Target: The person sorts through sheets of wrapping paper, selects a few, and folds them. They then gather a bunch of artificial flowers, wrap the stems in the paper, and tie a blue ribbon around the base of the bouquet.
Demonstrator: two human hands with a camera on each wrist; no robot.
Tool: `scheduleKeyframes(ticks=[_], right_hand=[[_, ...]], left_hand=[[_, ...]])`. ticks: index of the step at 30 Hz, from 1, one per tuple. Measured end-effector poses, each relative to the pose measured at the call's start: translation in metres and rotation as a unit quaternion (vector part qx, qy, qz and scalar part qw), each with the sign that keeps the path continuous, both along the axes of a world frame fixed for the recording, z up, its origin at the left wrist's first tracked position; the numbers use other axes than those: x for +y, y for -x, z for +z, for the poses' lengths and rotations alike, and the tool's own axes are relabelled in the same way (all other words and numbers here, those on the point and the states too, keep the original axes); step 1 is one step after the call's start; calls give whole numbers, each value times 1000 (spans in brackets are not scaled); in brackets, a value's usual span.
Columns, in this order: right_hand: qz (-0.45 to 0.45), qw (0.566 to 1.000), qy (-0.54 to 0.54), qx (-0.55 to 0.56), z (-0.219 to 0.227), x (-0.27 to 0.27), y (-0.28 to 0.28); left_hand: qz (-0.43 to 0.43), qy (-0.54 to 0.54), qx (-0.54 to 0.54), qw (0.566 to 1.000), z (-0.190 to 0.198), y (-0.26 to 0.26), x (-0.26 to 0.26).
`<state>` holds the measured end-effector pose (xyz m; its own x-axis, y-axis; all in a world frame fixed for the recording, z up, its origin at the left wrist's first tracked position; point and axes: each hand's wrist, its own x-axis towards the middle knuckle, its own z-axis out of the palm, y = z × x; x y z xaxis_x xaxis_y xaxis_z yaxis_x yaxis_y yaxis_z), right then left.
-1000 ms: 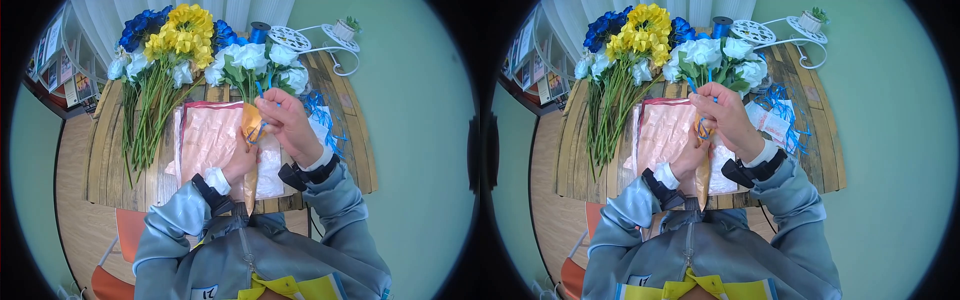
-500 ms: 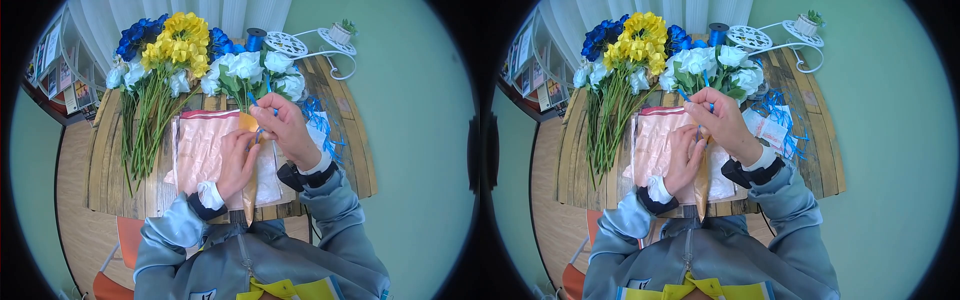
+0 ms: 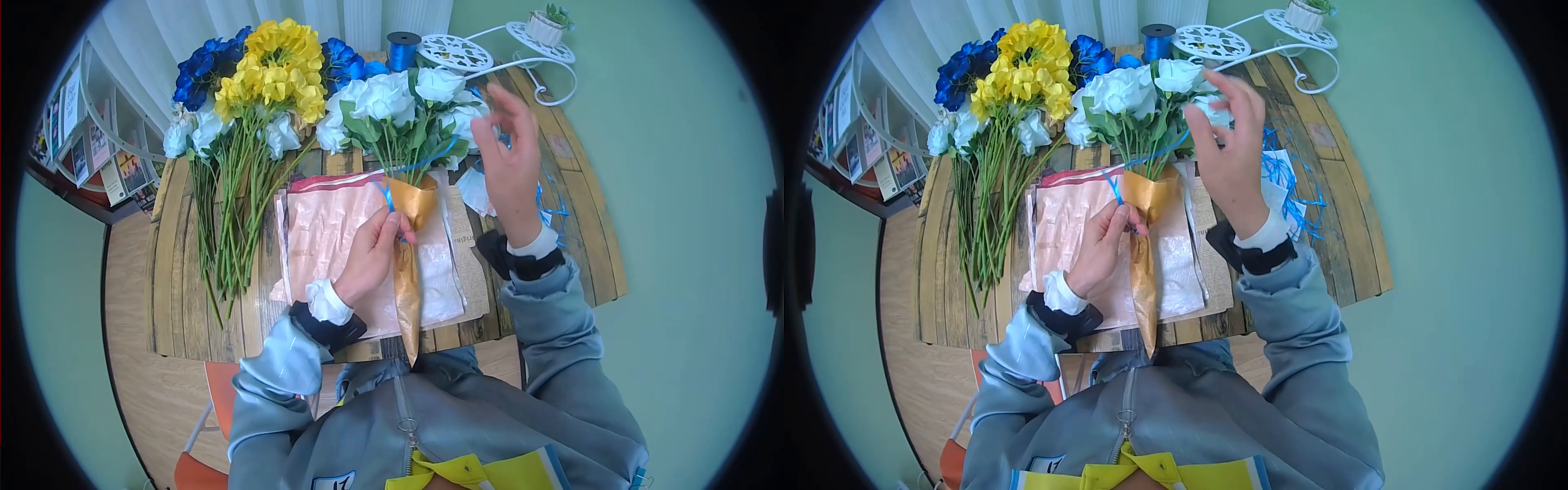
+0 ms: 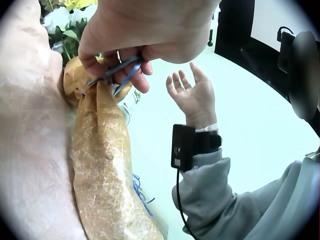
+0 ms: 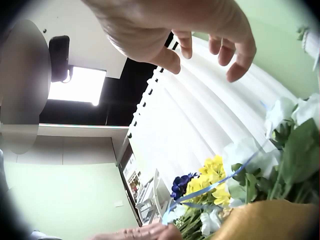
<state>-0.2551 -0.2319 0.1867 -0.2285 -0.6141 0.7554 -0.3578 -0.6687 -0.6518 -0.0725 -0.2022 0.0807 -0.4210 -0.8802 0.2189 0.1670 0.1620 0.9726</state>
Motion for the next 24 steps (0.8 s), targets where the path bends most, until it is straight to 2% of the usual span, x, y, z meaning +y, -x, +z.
scheduleKeyframes(ticks=[2,4,6,7,9,10,12,13,15,17,19,20,22,23,24], right_hand=[[38,988,-132,-70,-29,8,8],[113,969,-220,3,-60,19,8],[191,931,-278,139,-74,39,3],[189,932,-279,136,-78,45,0],[220,887,-352,202,-83,50,-7],[219,888,-353,198,-83,49,-9],[248,858,-407,190,-82,47,-13],[248,858,-409,187,-83,46,-15],[216,892,-301,257,-85,43,-18],[230,887,-311,255,-85,42,-20],[241,881,-317,254,-83,41,-21],[228,885,-311,260,-82,40,-23],[216,888,-307,264,-81,39,-27],[216,890,-329,232,-80,39,-29],[217,889,-350,199,-80,38,-31]], left_hand=[[-8,-6,4,1000,1,-4,2],[-12,-84,55,995,5,-6,6],[-16,-98,70,993,7,-7,8],[-18,-112,87,990,7,-7,9],[-15,-118,101,988,4,-6,10],[-10,-125,119,985,2,-6,11],[3,-113,94,989,-5,-5,16],[18,-100,72,992,-7,-5,17],[39,-83,34,995,-6,-4,17],[62,-71,-5,996,-3,-5,20],[81,20,-140,987,6,-6,21],[80,18,-141,987,10,-6,22],[88,92,-183,975,18,-5,22],[89,90,-184,975,19,-5,23],[115,150,-207,960,20,-4,23]])
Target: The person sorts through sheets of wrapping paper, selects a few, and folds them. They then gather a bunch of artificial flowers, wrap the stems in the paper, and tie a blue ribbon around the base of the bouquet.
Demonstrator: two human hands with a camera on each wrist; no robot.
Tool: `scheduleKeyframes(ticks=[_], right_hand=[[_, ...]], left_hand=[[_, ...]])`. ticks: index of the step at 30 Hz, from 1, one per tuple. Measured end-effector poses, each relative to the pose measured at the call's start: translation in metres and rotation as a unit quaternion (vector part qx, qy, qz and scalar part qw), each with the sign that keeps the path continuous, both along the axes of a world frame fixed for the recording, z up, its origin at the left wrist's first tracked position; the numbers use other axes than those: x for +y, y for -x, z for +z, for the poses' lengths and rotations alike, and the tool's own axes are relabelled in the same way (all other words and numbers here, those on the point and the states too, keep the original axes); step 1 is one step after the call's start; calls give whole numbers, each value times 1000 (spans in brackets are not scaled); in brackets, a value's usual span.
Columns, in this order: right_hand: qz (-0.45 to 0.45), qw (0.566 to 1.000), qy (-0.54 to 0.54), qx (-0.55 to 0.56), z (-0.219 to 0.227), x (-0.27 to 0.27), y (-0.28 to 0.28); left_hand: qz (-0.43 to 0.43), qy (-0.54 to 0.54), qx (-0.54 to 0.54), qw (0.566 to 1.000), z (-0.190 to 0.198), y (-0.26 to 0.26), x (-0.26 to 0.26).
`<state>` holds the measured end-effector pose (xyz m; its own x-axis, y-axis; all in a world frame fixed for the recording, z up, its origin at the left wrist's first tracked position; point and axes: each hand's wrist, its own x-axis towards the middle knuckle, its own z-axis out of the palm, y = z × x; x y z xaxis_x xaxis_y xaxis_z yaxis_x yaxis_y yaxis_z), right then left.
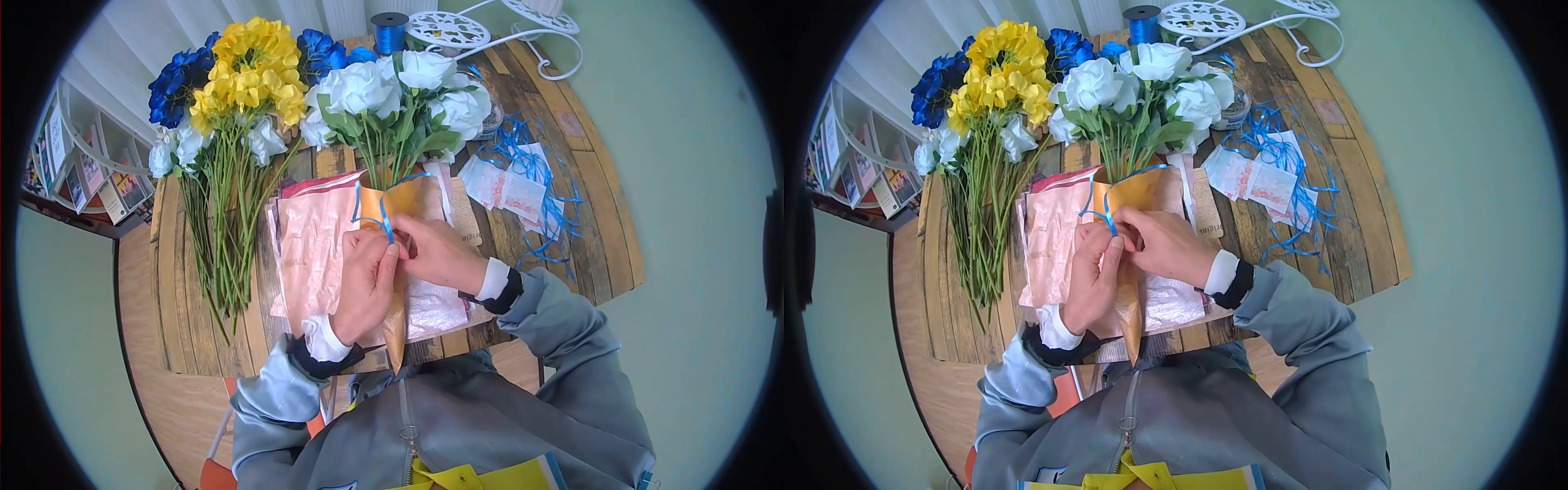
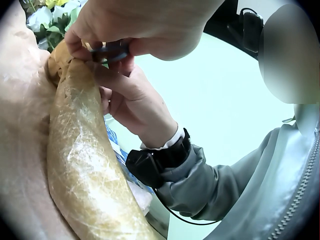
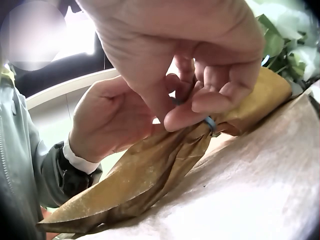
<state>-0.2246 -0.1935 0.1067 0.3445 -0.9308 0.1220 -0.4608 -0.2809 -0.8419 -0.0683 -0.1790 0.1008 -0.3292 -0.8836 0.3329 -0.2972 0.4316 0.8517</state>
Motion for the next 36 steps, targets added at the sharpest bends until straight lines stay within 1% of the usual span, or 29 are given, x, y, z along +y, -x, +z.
scheduleKeyframes(ticks=[1,2,4,5,6,7,8,9,10,12,13,14,15,17,19,21,23,26,29,30,31,33,35,36], right_hand=[[1,1000,-3,-1,0,0,0],[9,1000,-26,-1,-1,-1,0],[15,998,-54,-3,0,-1,1],[31,999,-35,11,3,-1,2],[47,998,-17,25,4,-2,2],[46,998,19,41,1,-2,2],[41,998,15,38,-2,-2,2],[47,998,31,42,-6,-2,2],[53,996,46,46,-9,-3,2],[48,997,24,56,-9,-4,1],[45,997,-4,56,-3,-4,0],[42,997,-30,56,-1,-4,-1],[41,997,-29,56,-1,-5,-1],[33,993,-38,105,-3,-7,-1],[35,993,-34,108,2,-7,-2],[36,993,-32,110,2,-8,-2],[57,985,-60,151,-1,-12,-2],[53,986,-77,138,-2,-12,-2],[63,988,-84,113,-6,-13,-1],[65,988,-83,114,-7,-13,-2],[66,986,-69,135,-7,-13,-3],[70,984,-53,155,-10,-13,-5],[70,990,-117,25,-15,-14,-3],[72,990,-117,26,-17,-14,-2]], left_hand=[[17,62,-28,998,1,0,0],[17,58,-30,998,2,-1,1],[40,-19,-2,999,4,-5,0],[29,-57,8,998,4,-8,-3],[27,-61,5,998,2,-13,-8],[-19,-116,39,992,0,-16,-12],[-65,-171,71,980,-1,-17,-15],[-54,-248,82,964,14,-17,-14],[-58,-252,78,963,17,-18,-15],[-99,-318,120,935,20,-22,-21],[-108,-288,128,943,21,-19,-20],[-109,-289,126,943,21,-20,-20],[-116,-297,110,941,21,-22,-21],[-125,-306,94,939,20,-23,-21],[-111,-304,138,936,19,-24,-21],[-111,-292,132,941,20,-22,-18],[-110,-278,126,946,20,-21,-17],[-106,-267,134,948,16,-22,-16],[-103,-256,124,953,15,-22,-23],[-115,-278,138,944,14,-24,-27],[-126,-299,151,934,14,-25,-30],[-120,-299,149,935,17,-22,-31],[-112,-302,149,935,17,-24,-32],[-121,-310,156,930,15,-26,-33]])
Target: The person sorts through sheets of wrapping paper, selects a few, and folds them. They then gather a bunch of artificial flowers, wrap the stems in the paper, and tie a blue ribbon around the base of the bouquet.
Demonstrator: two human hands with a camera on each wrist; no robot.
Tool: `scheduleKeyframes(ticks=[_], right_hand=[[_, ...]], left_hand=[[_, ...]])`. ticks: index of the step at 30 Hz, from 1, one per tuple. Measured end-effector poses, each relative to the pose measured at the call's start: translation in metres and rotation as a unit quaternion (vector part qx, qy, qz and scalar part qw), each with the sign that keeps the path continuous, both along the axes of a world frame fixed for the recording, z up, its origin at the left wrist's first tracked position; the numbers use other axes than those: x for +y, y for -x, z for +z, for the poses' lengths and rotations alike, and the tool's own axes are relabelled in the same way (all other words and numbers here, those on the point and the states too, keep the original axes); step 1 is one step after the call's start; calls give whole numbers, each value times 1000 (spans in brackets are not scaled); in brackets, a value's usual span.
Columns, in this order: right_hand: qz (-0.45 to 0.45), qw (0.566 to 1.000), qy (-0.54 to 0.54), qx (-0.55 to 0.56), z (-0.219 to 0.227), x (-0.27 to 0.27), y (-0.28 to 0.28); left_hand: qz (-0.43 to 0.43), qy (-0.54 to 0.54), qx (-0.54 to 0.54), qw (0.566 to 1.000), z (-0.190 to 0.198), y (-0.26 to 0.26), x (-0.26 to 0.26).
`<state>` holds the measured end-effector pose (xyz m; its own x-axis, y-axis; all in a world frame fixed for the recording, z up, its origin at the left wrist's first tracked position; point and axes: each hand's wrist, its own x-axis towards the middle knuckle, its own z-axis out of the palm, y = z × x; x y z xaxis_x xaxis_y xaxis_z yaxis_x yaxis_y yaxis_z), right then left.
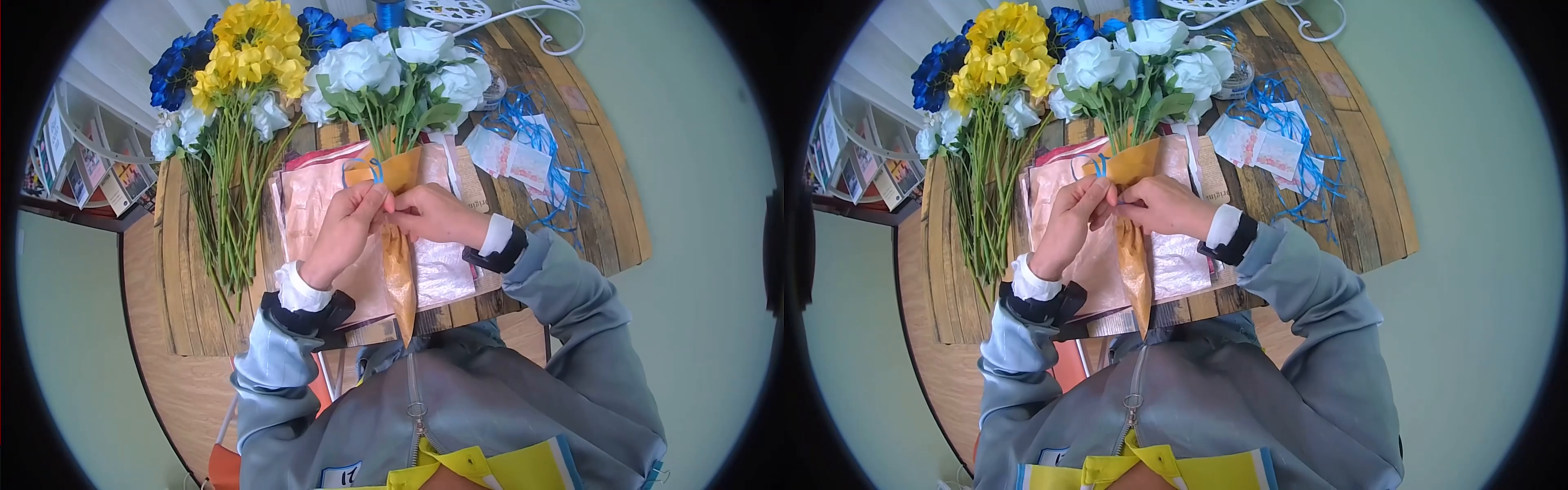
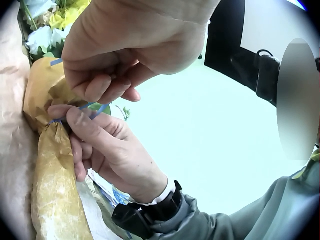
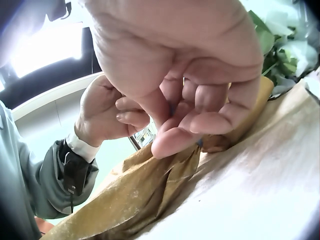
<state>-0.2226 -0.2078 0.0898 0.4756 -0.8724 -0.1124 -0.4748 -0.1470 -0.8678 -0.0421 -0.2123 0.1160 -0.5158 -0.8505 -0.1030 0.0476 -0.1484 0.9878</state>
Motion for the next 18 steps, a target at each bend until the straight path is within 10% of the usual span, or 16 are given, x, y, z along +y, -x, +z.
scheduleKeyframes(ticks=[8,18], right_hand=[[-48,986,-49,-155,4,-2,0],[-64,992,-20,-111,21,3,-8]], left_hand=[[258,-65,59,962,-25,6,23],[2,-227,70,971,-44,20,23]])
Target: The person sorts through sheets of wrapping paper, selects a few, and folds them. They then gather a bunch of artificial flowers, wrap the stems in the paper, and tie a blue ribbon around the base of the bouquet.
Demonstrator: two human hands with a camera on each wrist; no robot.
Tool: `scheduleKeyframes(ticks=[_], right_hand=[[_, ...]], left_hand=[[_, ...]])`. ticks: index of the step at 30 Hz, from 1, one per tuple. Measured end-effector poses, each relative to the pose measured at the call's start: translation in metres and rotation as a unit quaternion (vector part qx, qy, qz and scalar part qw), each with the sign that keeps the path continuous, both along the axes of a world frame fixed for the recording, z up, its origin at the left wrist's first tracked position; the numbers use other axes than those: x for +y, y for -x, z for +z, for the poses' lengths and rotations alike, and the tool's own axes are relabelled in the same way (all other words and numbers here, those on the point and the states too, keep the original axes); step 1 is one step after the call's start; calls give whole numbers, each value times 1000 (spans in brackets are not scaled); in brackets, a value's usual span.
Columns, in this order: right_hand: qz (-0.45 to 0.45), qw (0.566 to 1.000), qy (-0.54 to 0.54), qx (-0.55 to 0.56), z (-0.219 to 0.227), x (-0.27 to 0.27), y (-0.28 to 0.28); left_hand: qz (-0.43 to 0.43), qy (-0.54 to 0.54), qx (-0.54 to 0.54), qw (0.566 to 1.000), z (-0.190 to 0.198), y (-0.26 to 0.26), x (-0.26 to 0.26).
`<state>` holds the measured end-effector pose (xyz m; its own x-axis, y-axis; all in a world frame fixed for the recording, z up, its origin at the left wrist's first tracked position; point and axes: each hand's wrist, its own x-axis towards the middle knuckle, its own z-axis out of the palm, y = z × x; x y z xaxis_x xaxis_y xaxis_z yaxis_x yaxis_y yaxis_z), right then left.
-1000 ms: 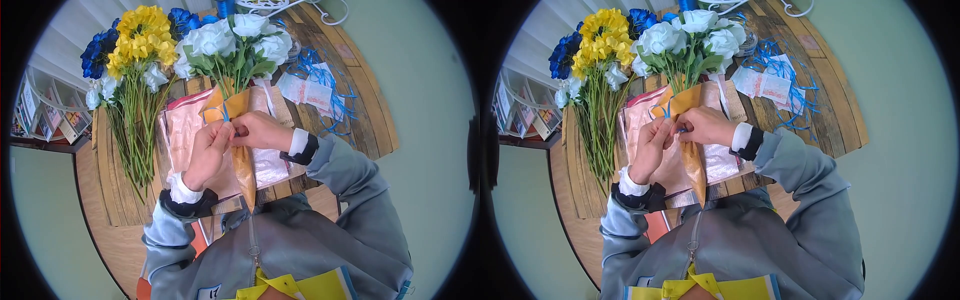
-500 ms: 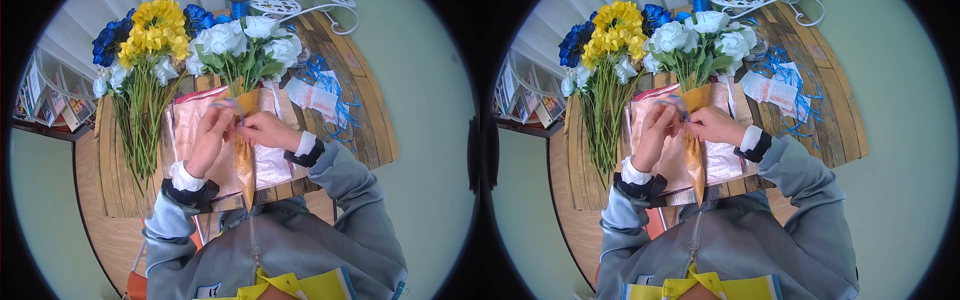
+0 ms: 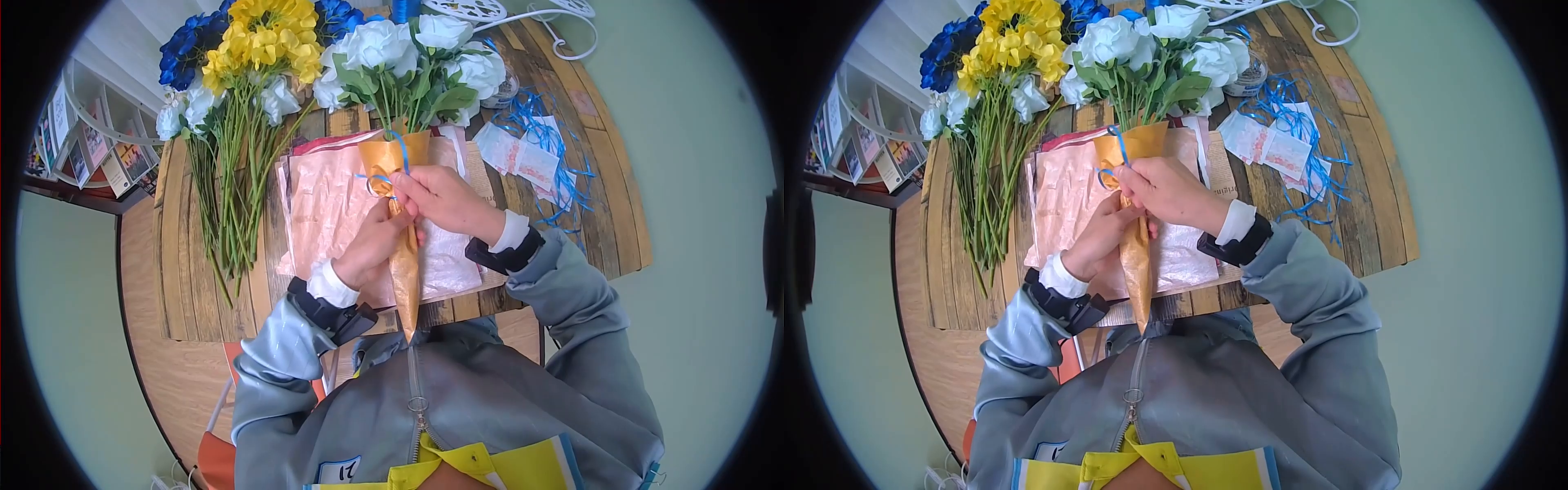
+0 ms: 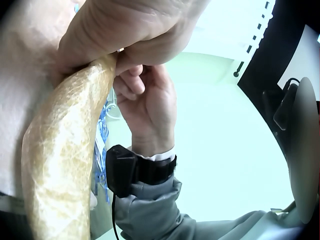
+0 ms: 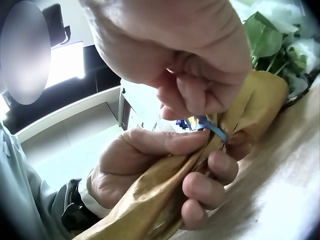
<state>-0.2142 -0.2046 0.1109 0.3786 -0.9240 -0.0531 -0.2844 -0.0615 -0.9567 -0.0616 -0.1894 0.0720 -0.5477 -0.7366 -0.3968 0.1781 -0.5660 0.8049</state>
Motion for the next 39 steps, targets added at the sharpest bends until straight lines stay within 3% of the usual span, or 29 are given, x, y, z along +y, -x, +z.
scheduleKeyframes(ticks=[3,5,8,10,12,14,17,20,21,24,25,28,29,32,35,36,38,39], right_hand=[[-5,998,20,53,3,7,-4],[5,976,200,89,2,10,-6],[12,964,254,80,-3,15,-7],[27,959,261,110,0,17,-3],[44,954,283,87,4,21,-1],[56,954,290,58,9,24,-1],[102,928,353,64,13,27,1],[97,914,393,35,12,31,2],[104,902,414,54,12,31,3],[119,883,452,29,18,29,2],[122,889,441,26,18,29,2],[114,890,441,9,18,30,0],[117,889,443,9,18,30,-1],[122,890,440,22,20,29,-1],[102,897,430,-2,19,24,-6],[79,925,371,8,23,23,-8],[55,950,307,18,21,18,-9],[43,961,272,34,12,12,-9]], left_hand=[[10,36,-67,997,-9,8,5],[59,87,-86,991,-10,16,8],[65,149,-81,983,-8,16,13],[32,154,-81,984,0,14,12],[102,84,-62,989,11,16,16],[107,146,-74,981,-2,16,19],[180,341,-112,916,-18,21,26],[219,330,-72,915,-15,23,34],[199,390,-106,893,-18,21,32],[161,396,-92,899,-21,17,31],[165,399,-92,897,-22,17,31],[168,273,2,947,-22,18,29],[170,275,3,946,-21,17,28],[161,415,-60,893,-4,16,24],[214,400,-67,889,-28,21,21],[214,395,-68,891,-26,21,21],[181,233,-33,955,-23,19,14],[78,250,-122,957,-29,11,5]])
